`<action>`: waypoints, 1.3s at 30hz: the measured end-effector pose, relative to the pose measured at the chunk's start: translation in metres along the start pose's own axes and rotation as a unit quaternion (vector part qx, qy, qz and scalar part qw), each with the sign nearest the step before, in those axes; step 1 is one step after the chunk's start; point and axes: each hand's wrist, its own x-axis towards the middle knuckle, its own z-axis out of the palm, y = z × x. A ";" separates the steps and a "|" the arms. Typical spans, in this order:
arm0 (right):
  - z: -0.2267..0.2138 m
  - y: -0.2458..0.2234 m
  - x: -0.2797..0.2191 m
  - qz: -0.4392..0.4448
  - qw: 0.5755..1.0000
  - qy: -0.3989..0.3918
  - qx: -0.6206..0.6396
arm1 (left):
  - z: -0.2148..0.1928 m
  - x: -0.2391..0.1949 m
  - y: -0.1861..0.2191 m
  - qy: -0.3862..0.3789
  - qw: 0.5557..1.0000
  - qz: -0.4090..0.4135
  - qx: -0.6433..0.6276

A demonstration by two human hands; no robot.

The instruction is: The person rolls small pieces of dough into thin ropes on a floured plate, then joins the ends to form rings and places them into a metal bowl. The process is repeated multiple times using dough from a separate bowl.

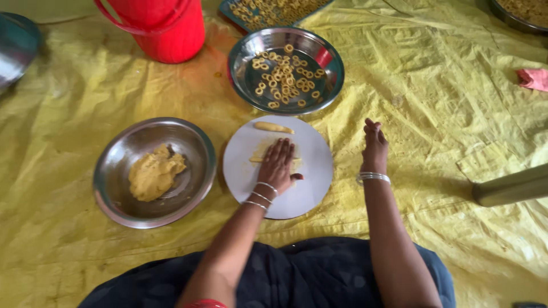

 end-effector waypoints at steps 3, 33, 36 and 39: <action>0.000 -0.013 -0.011 0.063 0.998 0.019 -0.004 | 0.012 -0.023 0.002 -0.033 0.998 0.046 0.013; 0.031 -0.039 -0.028 0.065 0.997 -0.006 0.030 | -0.017 -0.055 -0.010 -0.110 0.991 -0.019 0.068; 0.032 -0.039 -0.026 0.055 0.998 -0.011 0.037 | -0.013 -0.091 0.016 -0.148 0.988 -0.001 0.045; 0.039 -0.040 -0.027 0.062 0.997 -0.014 0.033 | -0.016 -0.069 0.005 -0.065 0.998 -0.002 0.021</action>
